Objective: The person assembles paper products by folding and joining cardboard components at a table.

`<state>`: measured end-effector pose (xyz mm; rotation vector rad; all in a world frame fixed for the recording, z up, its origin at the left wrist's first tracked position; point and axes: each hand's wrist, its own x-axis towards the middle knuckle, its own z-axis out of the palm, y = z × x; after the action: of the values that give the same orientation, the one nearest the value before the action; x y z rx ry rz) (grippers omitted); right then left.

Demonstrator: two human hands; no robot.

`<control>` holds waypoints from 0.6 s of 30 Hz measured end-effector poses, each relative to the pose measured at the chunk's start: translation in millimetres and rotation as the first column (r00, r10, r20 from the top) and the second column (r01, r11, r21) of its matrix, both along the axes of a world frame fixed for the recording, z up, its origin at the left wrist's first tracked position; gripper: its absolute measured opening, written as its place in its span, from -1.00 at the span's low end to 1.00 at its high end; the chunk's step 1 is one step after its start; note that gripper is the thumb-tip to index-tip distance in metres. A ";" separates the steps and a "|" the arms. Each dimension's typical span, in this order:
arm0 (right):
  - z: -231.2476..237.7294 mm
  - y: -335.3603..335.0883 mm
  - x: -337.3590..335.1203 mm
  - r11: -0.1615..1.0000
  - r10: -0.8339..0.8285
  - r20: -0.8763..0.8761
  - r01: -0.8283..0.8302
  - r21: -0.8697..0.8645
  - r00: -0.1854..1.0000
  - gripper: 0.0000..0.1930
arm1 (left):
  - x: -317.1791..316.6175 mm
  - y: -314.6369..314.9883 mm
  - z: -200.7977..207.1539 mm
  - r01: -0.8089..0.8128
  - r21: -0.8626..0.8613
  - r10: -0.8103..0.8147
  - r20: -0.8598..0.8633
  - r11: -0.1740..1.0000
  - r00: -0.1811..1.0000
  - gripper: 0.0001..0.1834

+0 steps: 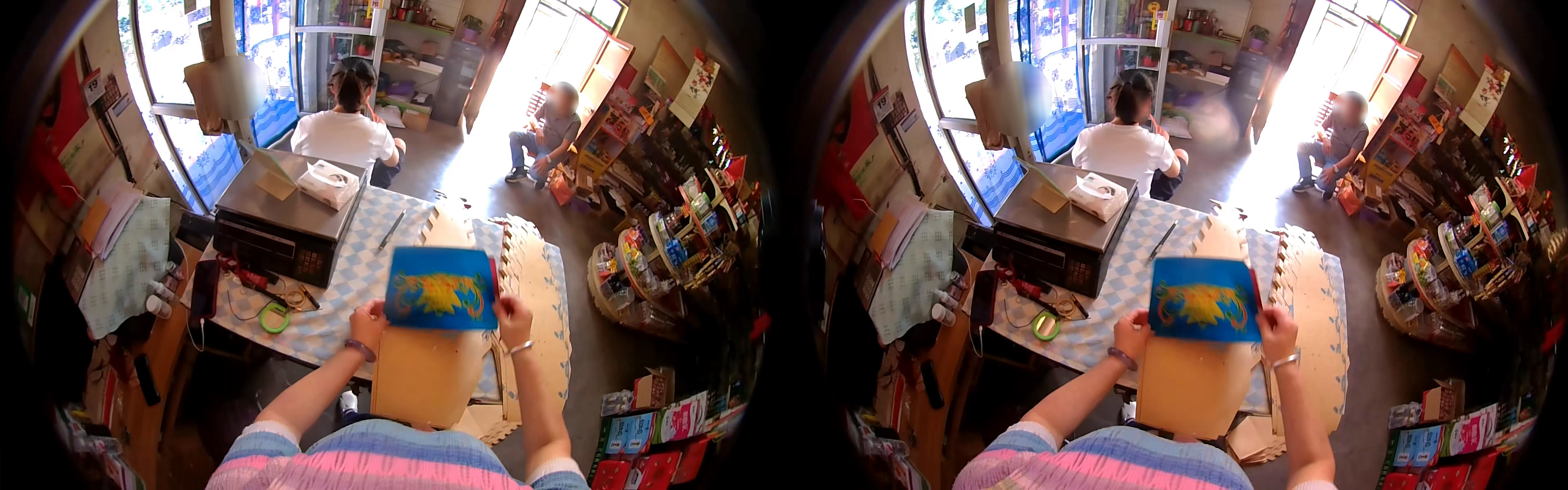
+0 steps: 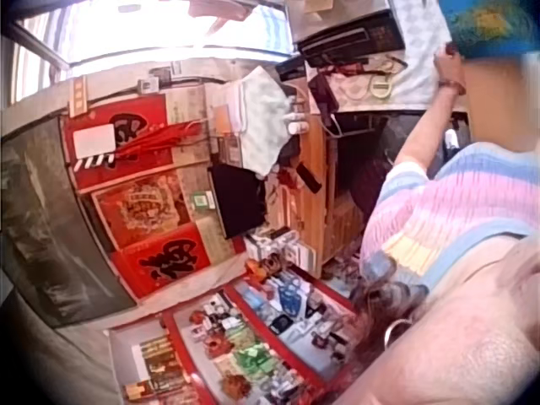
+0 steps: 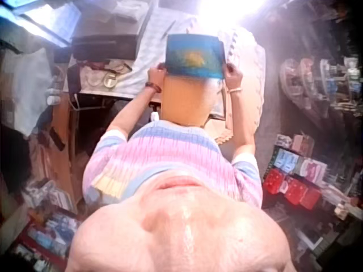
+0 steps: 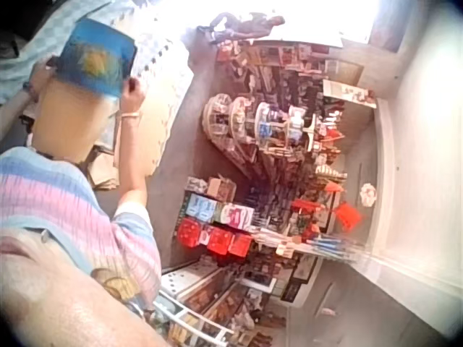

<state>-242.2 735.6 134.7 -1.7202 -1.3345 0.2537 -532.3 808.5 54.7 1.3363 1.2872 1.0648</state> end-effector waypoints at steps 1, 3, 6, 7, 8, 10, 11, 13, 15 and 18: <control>35.8 20.8 -22.1 0.985 0.119 0.180 -0.138 0.102 0.977 -0.92 | -8.0 8.3 -19.1 -0.097 0.005 0.095 0.171 0.995 0.981 -0.78; 113.4 51.0 -60.8 0.853 0.295 0.516 -0.465 0.237 0.804 -0.87 | -7.7 15.0 -37.7 -0.209 -0.013 0.189 0.487 0.978 0.853 -0.83; 159.3 75.6 -105.7 0.585 0.371 0.791 -0.784 0.207 0.486 -0.79 | -2.0 33.2 -42.0 -0.263 -0.164 0.292 0.761 0.951 0.580 -0.84; 172.5 74.8 -118.5 0.486 0.380 0.854 -0.862 0.143 0.355 -0.80 | 1.1 46.2 -41.2 -0.279 -0.211 0.318 0.845 0.937 0.429 -0.82; 182.1 67.7 -130.7 0.420 0.313 0.909 -0.899 0.126 0.274 -0.80 | 6.5 57.7 -37.4 -0.237 -0.224 0.298 0.889 0.945 0.347 -0.81; 173.3 41.5 -129.9 0.454 0.340 0.912 -0.889 0.056 0.231 -0.79 | 24.3 72.6 -24.7 0.021 -0.152 0.132 0.915 0.988 0.382 -0.79; 169.7 26.0 -129.9 0.480 0.354 0.909 -0.877 0.025 0.220 -0.79 | 33.1 80.3 -19.0 0.131 -0.105 0.041 0.908 0.986 0.416 -0.78; 172.2 -16.0 -123.1 0.660 0.362 0.895 -0.750 -0.050 0.259 -0.81 | 59.5 94.7 -12.7 0.280 -0.004 -0.156 0.823 0.960 0.546 -0.75; 150.6 -40.9 -112.5 0.737 0.344 0.892 -0.673 -0.064 0.293 -0.82 | 85.7 102.4 -17.0 0.351 0.109 -0.342 0.601 0.930 0.722 -0.73; 96.5 -67.6 -94.3 0.840 0.370 0.865 -0.520 -0.157 0.338 -0.88 | 114.8 101.5 -44.1 0.428 0.256 -0.449 0.028 0.867 0.893 -0.69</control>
<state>-336.5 668.0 231.2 -1.2821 -2.5427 -0.5392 -417.5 910.0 10.6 1.6516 0.7455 0.9607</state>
